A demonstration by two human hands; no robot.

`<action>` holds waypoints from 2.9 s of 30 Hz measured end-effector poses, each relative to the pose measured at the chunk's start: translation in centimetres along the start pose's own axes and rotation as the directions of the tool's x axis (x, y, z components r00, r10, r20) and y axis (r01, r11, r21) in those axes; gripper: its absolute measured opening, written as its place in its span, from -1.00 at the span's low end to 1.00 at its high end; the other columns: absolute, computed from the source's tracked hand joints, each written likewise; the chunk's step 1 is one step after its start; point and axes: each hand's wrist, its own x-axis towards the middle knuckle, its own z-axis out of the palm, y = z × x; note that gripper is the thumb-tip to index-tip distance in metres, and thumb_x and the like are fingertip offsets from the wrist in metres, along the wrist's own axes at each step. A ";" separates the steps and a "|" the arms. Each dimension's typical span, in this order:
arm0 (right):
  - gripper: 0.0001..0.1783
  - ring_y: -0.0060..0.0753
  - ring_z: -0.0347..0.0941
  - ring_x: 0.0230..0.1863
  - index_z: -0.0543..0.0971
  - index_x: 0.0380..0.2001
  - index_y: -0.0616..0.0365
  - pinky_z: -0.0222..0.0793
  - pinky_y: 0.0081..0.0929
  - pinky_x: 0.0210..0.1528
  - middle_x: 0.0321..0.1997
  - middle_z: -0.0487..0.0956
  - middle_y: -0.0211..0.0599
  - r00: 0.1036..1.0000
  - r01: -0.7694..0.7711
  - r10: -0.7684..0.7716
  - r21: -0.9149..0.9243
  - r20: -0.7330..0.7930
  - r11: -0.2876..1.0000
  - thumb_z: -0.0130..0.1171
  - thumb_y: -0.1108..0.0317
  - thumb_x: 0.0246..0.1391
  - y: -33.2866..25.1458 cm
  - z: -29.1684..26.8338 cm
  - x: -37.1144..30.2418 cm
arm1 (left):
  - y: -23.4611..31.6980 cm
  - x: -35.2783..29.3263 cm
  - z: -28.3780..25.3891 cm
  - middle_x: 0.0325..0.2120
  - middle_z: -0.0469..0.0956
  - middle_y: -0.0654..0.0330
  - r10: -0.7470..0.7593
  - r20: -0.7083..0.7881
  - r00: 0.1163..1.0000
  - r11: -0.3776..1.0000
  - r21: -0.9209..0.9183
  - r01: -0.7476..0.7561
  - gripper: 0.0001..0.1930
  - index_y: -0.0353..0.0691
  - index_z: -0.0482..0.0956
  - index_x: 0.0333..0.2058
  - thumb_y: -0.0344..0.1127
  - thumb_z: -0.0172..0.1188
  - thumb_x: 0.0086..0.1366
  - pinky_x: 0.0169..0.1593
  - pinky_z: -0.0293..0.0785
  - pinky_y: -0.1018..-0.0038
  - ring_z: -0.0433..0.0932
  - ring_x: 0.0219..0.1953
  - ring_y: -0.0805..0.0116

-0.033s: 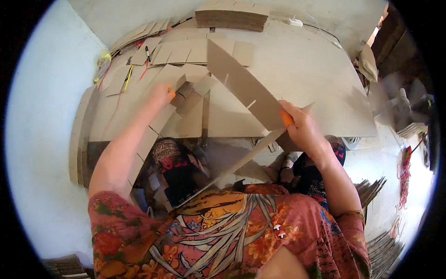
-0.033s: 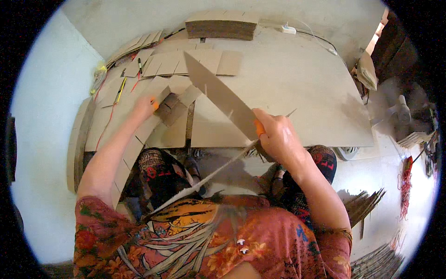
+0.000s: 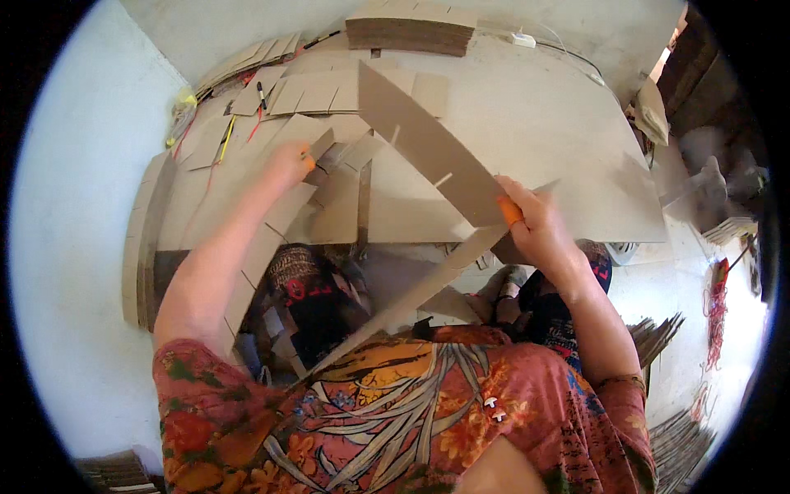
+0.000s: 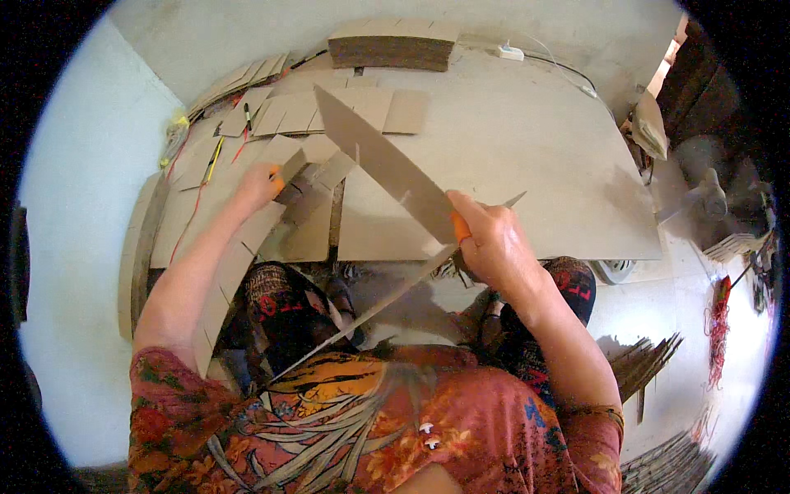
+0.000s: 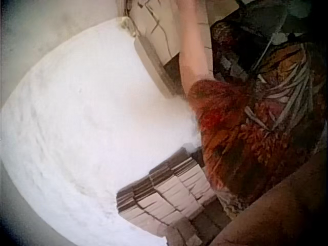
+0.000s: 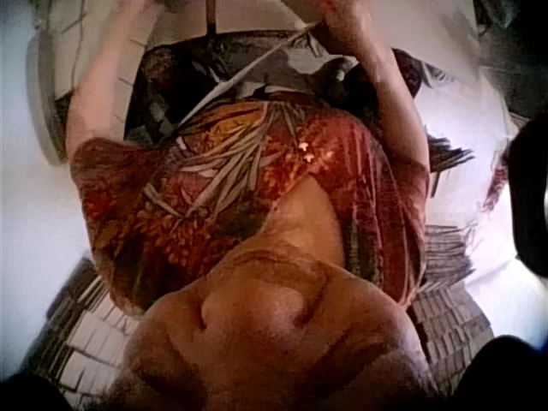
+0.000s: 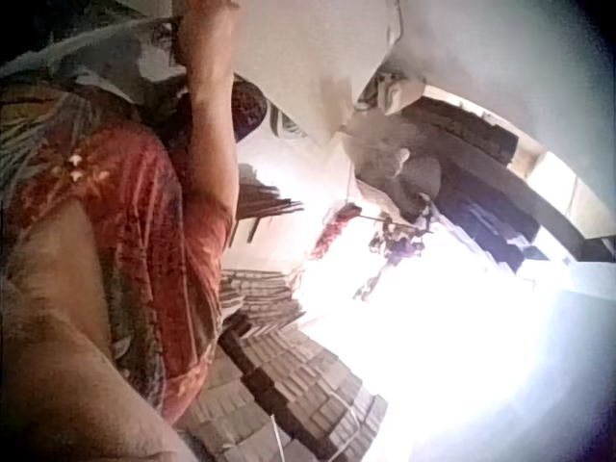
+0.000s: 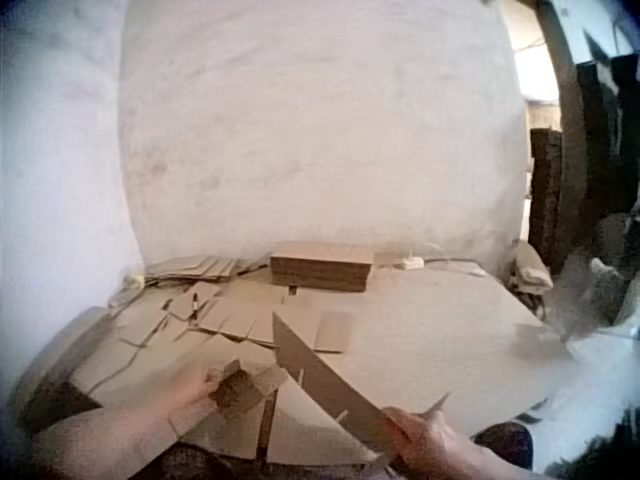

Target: The person sits on the floor and assembles a multi-compartment cardboard divider. They mark pieces with a pen, then fold and interlock pre-cut cardboard sections to form a grid-like structure.

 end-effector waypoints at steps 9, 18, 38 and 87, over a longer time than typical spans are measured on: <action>-0.62 0.13 0.42 -0.48 0.43 -0.19 0.20 0.33 -0.11 -0.44 -0.51 0.49 0.01 0.999 -0.021 0.023 -0.059 0.028 0.998 -0.05 0.59 -0.20 -1.3 -1.1 0.6 | 15.3 -6.5 -1.2 -0.38 0.54 0.22 0.357 0.441 0.823 0.811 -0.583 -0.039 -0.70 -0.30 0.48 -0.11 -0.30 0.07 0.21 -0.42 0.51 0.58 0.49 -0.51 0.55; -0.52 0.14 0.43 -0.44 0.39 0.01 0.13 0.34 -0.15 -0.36 -0.52 0.47 0.14 0.957 -0.211 0.235 -0.146 0.172 0.966 -0.05 0.55 -0.08 0.6 -2.1 0.0 | 5.2 -2.4 3.3 -0.03 0.38 -0.12 0.265 -0.141 0.954 0.964 0.032 -0.263 -0.28 -0.38 0.27 0.07 0.08 0.17 0.10 0.08 0.28 0.25 0.39 0.00 0.01; -0.30 0.11 0.41 -0.48 0.30 0.11 0.07 0.33 -0.15 -0.39 -0.47 0.48 -0.01 0.992 -0.002 0.003 -0.012 0.128 1.000 -0.08 0.67 -0.24 1.2 -2.1 -1.6 | -4.2 1.5 -0.6 -0.62 0.50 -0.04 -0.010 -0.067 0.998 0.992 0.122 0.018 -0.62 -0.31 0.51 -0.53 -0.04 0.13 0.13 -0.47 0.35 0.19 0.47 -0.56 0.01; -0.47 -0.24 0.48 -0.16 0.30 0.05 0.31 0.41 -0.39 -0.16 -0.07 0.46 -0.08 0.862 -0.427 0.507 0.538 -0.001 0.727 0.09 0.25 0.06 9.4 -7.4 6.4 | 17.6 9.0 -0.3 -0.32 0.57 0.01 0.469 -0.549 0.692 0.783 -0.104 -0.613 -0.72 -0.18 0.53 -0.11 -0.38 0.08 0.17 -0.21 0.43 0.44 0.55 -0.30 0.24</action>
